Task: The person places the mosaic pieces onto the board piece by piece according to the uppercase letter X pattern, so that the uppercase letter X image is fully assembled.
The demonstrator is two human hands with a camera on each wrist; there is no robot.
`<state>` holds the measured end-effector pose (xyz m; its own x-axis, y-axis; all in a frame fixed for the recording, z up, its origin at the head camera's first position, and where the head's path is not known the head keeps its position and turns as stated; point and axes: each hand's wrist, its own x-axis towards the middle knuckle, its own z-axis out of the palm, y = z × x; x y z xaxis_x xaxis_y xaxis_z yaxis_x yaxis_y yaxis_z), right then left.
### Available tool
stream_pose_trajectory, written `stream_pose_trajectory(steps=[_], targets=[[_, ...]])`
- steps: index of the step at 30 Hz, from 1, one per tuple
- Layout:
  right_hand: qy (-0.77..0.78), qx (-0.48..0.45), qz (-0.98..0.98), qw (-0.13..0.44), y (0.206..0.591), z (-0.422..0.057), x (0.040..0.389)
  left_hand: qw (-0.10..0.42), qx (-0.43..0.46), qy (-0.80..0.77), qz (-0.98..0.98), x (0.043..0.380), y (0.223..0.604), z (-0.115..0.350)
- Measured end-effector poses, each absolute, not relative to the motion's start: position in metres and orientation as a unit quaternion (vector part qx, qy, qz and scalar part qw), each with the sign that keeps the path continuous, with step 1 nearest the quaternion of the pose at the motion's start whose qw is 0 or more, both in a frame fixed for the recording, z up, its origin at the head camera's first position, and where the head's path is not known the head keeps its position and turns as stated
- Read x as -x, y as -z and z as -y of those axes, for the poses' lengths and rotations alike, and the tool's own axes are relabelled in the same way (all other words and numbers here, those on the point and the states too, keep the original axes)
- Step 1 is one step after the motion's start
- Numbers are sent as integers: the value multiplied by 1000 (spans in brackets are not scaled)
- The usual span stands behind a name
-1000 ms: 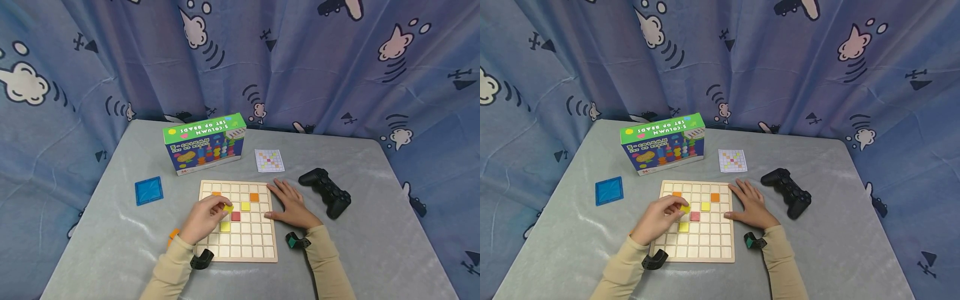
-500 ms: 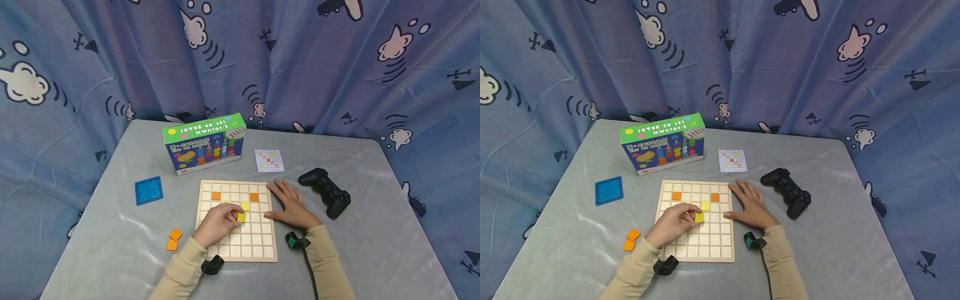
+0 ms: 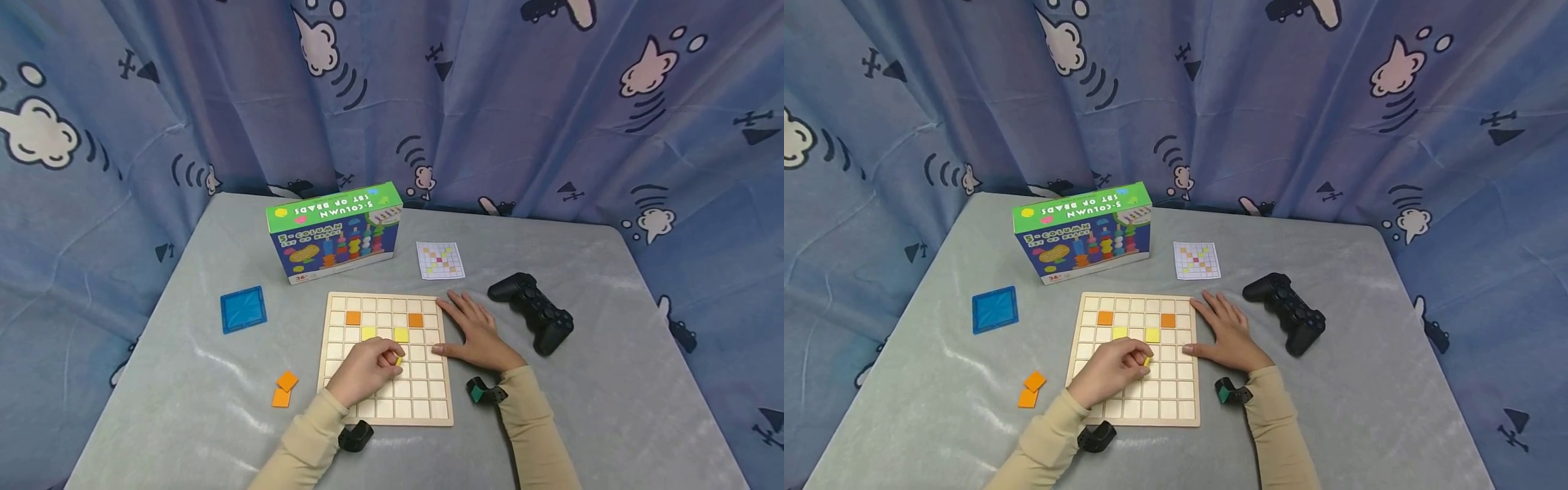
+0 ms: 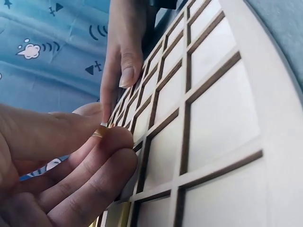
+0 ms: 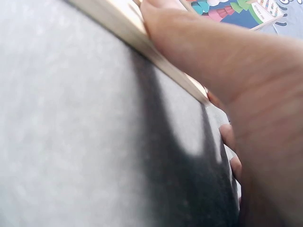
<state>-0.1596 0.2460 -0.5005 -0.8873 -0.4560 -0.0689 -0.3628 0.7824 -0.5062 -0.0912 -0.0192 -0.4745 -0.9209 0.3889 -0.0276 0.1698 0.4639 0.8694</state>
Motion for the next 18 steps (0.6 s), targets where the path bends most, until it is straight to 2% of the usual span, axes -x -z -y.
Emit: stream_pose_trajectory(steps=[5,13,18], targets=[[247,217,-939,95,499,-246,159,87,-174,-476,-857,91,475,17],[249,219,-939,90,500,-246,159,98,-181,-467,-860,88,478,14],[249,219,-939,88,499,-246,159,79,-185,-443,-874,86,476,11]])
